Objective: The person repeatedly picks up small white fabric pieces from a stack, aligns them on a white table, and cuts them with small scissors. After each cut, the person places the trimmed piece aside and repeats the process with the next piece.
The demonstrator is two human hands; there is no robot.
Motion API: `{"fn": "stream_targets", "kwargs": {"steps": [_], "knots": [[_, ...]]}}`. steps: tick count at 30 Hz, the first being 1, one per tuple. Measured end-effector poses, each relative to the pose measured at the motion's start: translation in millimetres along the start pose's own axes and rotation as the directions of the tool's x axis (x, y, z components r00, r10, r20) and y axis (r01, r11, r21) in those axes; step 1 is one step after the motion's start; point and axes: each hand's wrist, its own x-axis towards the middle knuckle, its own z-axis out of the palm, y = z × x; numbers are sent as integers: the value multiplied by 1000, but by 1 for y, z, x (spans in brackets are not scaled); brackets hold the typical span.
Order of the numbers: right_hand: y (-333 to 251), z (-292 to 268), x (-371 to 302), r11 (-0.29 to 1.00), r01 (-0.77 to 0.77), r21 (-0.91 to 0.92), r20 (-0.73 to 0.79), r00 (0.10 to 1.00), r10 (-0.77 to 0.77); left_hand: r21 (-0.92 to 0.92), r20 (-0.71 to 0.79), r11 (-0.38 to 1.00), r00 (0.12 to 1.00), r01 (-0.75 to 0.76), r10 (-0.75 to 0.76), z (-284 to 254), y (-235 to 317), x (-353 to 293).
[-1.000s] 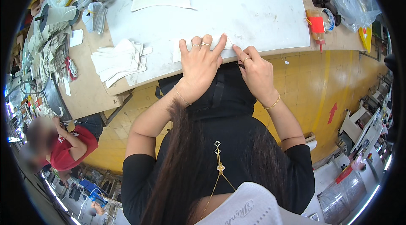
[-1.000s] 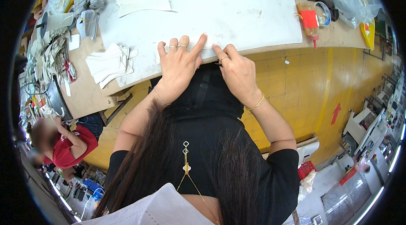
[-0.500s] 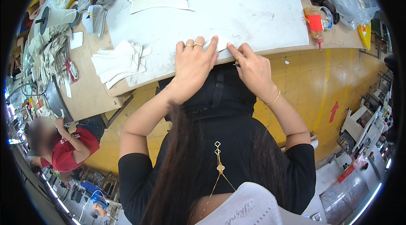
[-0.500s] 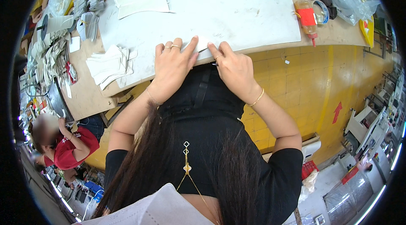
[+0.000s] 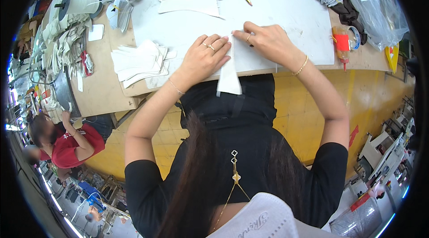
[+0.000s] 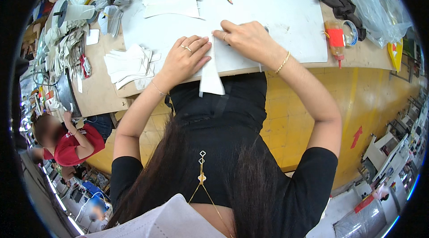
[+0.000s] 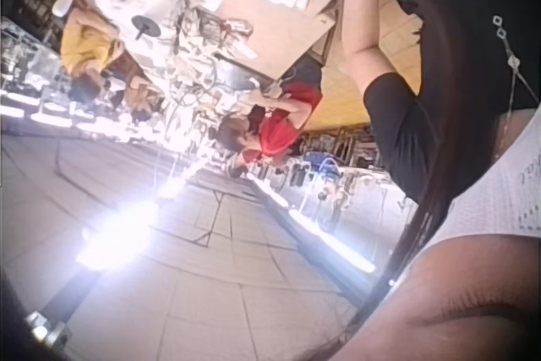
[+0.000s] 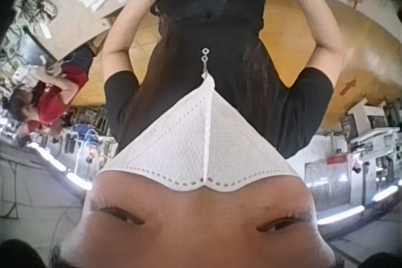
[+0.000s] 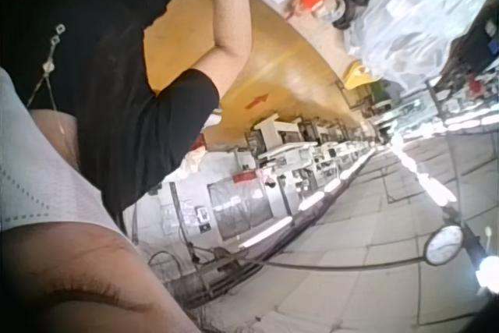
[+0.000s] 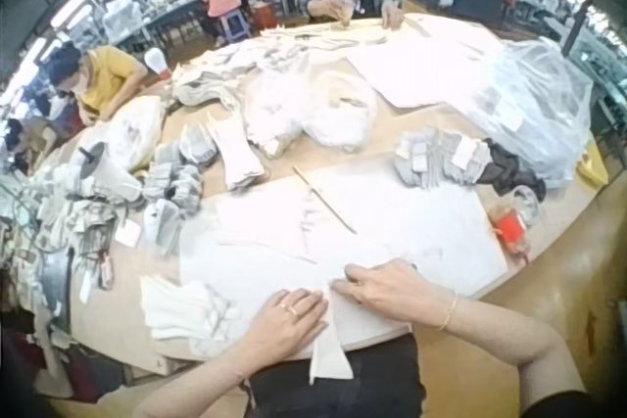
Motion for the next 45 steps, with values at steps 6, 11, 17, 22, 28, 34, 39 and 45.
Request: {"fn": "stream_targets", "kwargs": {"steps": [6,11,17,22,28,34,39,45], "knots": [[-42,5,-4,705,-528,474,102,828,552,33,-102,980,976,195,-191,11,21,-9],[-63,16,-3,669,-606,430,-39,728,684,30,-124,982,976,185,-180,13,18,-9],[-54,19,-1,780,-567,265,-126,781,611,1,-79,984,981,180,-179,7,17,-7],[-36,10,22,693,-557,457,-81,750,656,7,-78,987,984,163,-161,6,15,-5],[-35,-14,26,466,-614,637,221,724,653,-8,-69,984,982,178,-178,6,16,-6],[-71,3,-7,774,-527,350,-21,822,569,-30,-82,981,978,190,-191,10,13,-5],[-88,21,-21,849,-483,214,-106,852,512,-66,-83,980,978,188,-193,9,11,-4],[-93,29,-21,874,-473,109,-151,861,485,-88,-62,977,978,194,-200,7,9,-2]]}}
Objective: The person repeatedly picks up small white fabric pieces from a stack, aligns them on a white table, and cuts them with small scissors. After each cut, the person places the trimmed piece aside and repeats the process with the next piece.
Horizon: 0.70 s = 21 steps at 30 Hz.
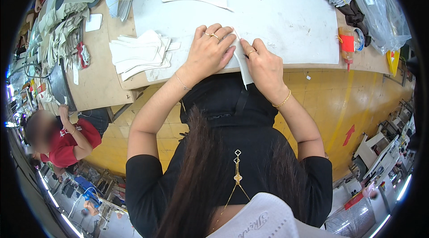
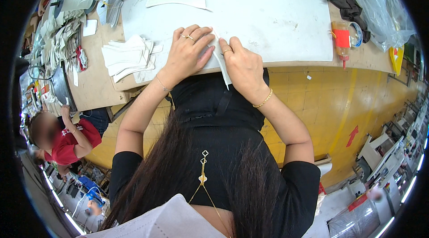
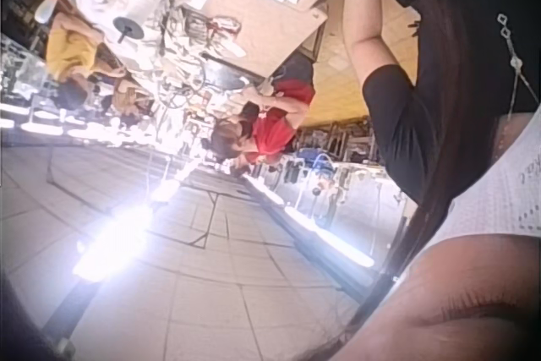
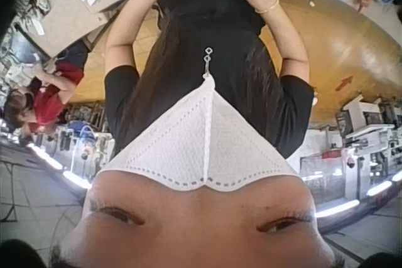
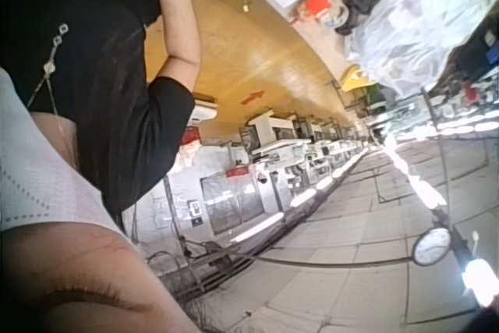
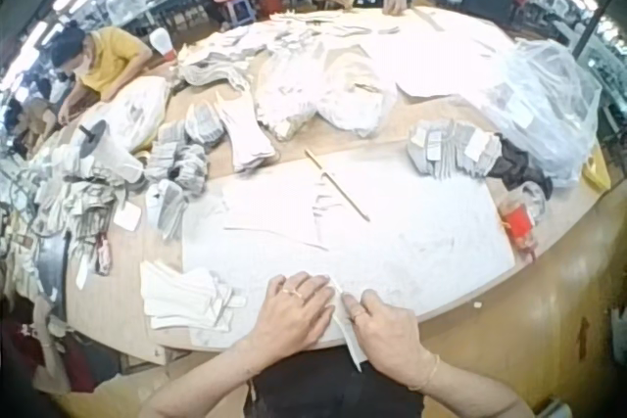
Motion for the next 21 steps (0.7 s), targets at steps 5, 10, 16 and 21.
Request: {"fn": "stream_targets", "kwargs": {"steps": [5,10,16,21], "knots": [[0,0,0,1000,13,3,-10,1000,-13,-2,-7,1000,1000,0,0,0,1,2],[-2,-1,0,1000,10,-18,-6,1000,-10,21,-24,999,999,-33,33,0,0,4],[-4,-4,1,999,31,-38,19,999,-30,35,-4,999,999,-37,37,1,-1,5],[-4,-7,3,988,121,-100,47,992,-116,98,-22,994,998,53,-51,-6,-13,10]]}}
